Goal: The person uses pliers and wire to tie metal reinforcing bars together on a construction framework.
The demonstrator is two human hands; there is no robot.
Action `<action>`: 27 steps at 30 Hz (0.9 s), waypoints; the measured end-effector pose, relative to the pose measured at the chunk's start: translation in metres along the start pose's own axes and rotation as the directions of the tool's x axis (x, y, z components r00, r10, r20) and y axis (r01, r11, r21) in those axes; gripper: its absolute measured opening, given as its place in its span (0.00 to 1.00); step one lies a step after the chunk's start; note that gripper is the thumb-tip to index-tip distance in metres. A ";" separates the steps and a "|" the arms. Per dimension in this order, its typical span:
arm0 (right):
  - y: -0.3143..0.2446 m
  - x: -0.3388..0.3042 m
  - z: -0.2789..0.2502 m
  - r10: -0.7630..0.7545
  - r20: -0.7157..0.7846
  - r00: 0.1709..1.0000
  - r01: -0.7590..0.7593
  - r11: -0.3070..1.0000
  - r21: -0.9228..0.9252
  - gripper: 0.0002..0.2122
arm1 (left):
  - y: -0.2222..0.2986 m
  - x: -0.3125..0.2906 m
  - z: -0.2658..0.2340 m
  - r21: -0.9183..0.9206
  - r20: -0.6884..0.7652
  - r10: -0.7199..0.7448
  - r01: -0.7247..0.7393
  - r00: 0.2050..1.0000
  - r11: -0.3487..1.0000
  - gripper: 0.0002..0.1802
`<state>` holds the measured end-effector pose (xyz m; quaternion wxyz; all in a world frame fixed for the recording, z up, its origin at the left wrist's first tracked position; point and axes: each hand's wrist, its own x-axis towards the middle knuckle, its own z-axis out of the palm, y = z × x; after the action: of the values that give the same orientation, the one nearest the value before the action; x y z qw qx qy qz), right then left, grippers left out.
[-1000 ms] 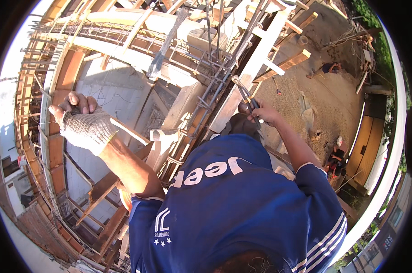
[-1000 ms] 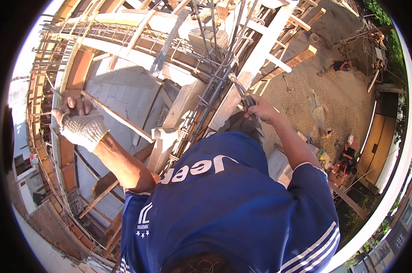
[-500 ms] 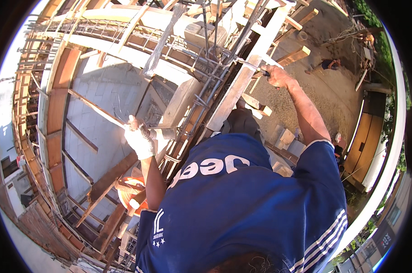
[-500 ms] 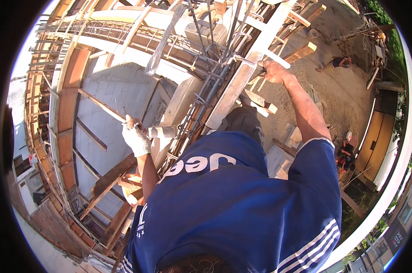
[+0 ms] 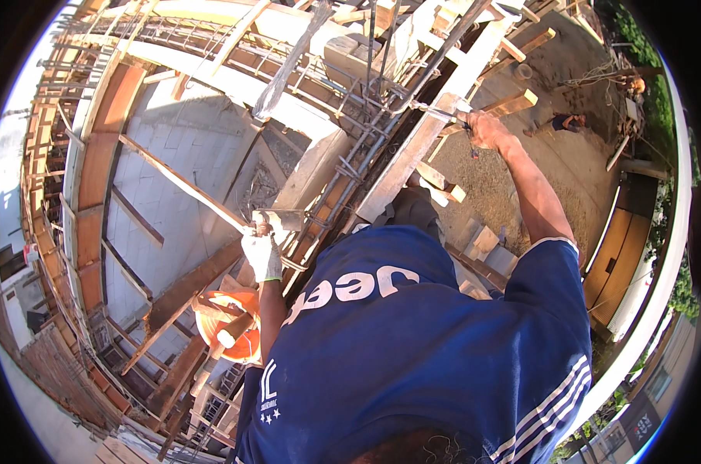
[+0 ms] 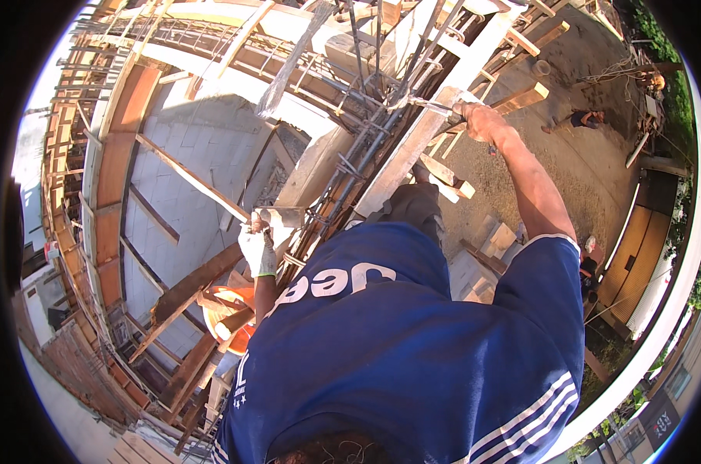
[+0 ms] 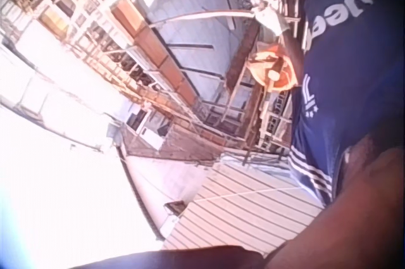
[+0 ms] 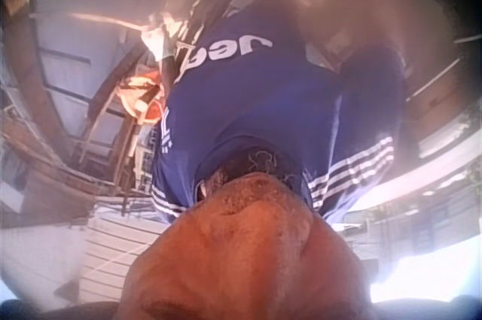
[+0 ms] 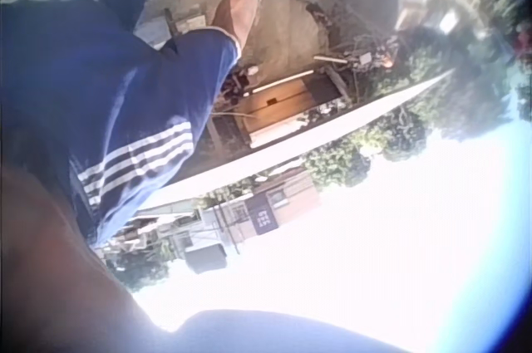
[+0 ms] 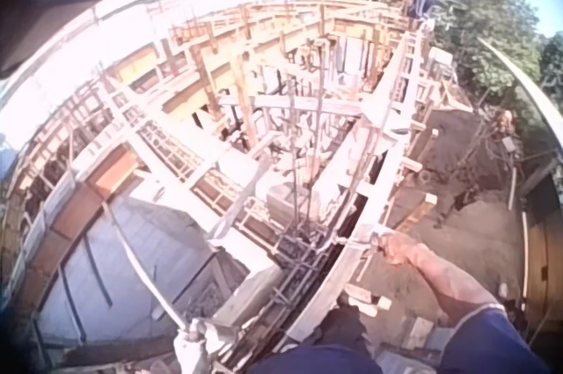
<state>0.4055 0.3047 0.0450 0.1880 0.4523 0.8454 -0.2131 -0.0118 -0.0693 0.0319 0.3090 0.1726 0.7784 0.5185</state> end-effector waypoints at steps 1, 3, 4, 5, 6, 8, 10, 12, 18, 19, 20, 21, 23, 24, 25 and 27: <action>0.000 0.000 0.002 -0.011 -0.014 1.000 0.011 1.000 -0.007 0.28 | -0.003 0.002 0.000 -0.004 -0.004 0.008 -0.008 1.000 1.000 0.15; 0.004 0.002 0.010 -0.047 -0.048 0.998 0.047 0.999 -0.009 0.28 | -0.005 0.002 0.003 -0.015 -0.010 0.020 -0.020 1.000 1.000 0.15; 0.009 0.006 0.015 -0.074 -0.069 0.995 0.074 0.997 -0.003 0.28 | -0.006 0.001 0.004 0.014 -0.012 0.005 -0.005 1.000 1.000 0.15; 0.009 0.008 0.014 -0.102 -0.093 0.990 0.103 0.995 0.003 0.29 | -0.006 0.002 0.005 0.042 -0.016 -0.007 0.008 1.000 0.999 0.15; 0.009 0.008 0.015 -0.100 -0.084 0.991 0.101 0.995 0.006 0.27 | -0.005 0.002 0.006 0.071 -0.021 -0.019 0.020 1.000 0.997 0.15; 0.008 0.006 0.015 -0.098 -0.062 0.993 0.099 0.995 0.010 0.23 | -0.002 0.001 0.005 0.064 -0.003 -0.062 0.062 0.998 0.996 0.15; 0.005 0.010 0.008 -0.063 0.139 0.988 -0.018 0.855 0.518 0.20 | 0.000 -0.002 0.006 0.054 0.000 -0.065 0.065 0.998 0.996 0.16; 0.008 0.004 0.008 -0.116 0.375 0.920 -0.286 0.457 0.842 0.21 | 0.000 -0.004 0.007 0.052 -0.007 -0.030 0.030 1.000 0.998 0.16; -0.068 -0.010 0.094 -0.203 0.398 0.895 -0.436 -0.208 0.876 0.11 | -0.031 -0.008 -0.004 -0.027 -0.021 0.125 -0.126 0.992 0.992 0.12; -0.099 -0.016 0.103 -0.120 0.381 0.917 -0.399 -0.294 0.868 0.11 | -0.034 -0.009 -0.002 -0.016 -0.020 0.073 -0.074 0.997 0.997 0.12; -0.126 -0.019 0.112 -0.032 0.367 0.930 -0.351 -0.380 0.856 0.11 | -0.036 -0.008 0.001 -0.002 -0.015 0.022 -0.022 1.000 1.000 0.12; -0.147 -0.019 0.122 0.031 0.347 0.937 -0.300 -0.436 0.849 0.11 | -0.037 -0.009 0.004 0.013 -0.005 -0.029 0.029 1.000 0.999 0.12; -0.177 -0.009 0.126 0.150 0.287 0.946 -0.178 -0.500 0.847 0.11 | -0.025 -0.007 0.026 0.039 0.048 0.091 -0.093 0.995 0.995 0.13; -0.190 -0.009 0.130 0.195 0.269 0.943 -0.134 -0.515 0.846 0.12 | -0.019 -0.009 0.030 0.166 0.091 0.177 -0.190 0.980 0.968 0.14; -0.196 -0.008 0.134 0.219 0.254 0.942 -0.104 -0.530 0.842 0.13 | -0.013 -0.009 0.034 0.128 0.137 0.125 -0.143 0.983 0.981 0.13; -0.195 -0.009 0.132 0.209 0.237 0.949 -0.098 -0.519 0.849 0.13 | 0.014 -0.002 0.047 0.045 0.221 0.041 -0.052 0.975 0.998 0.13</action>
<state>0.2621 0.1311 -0.0236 -0.2898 0.5220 0.1660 -0.7848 0.0200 -0.0317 0.0325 0.3764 0.2547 0.7481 0.4836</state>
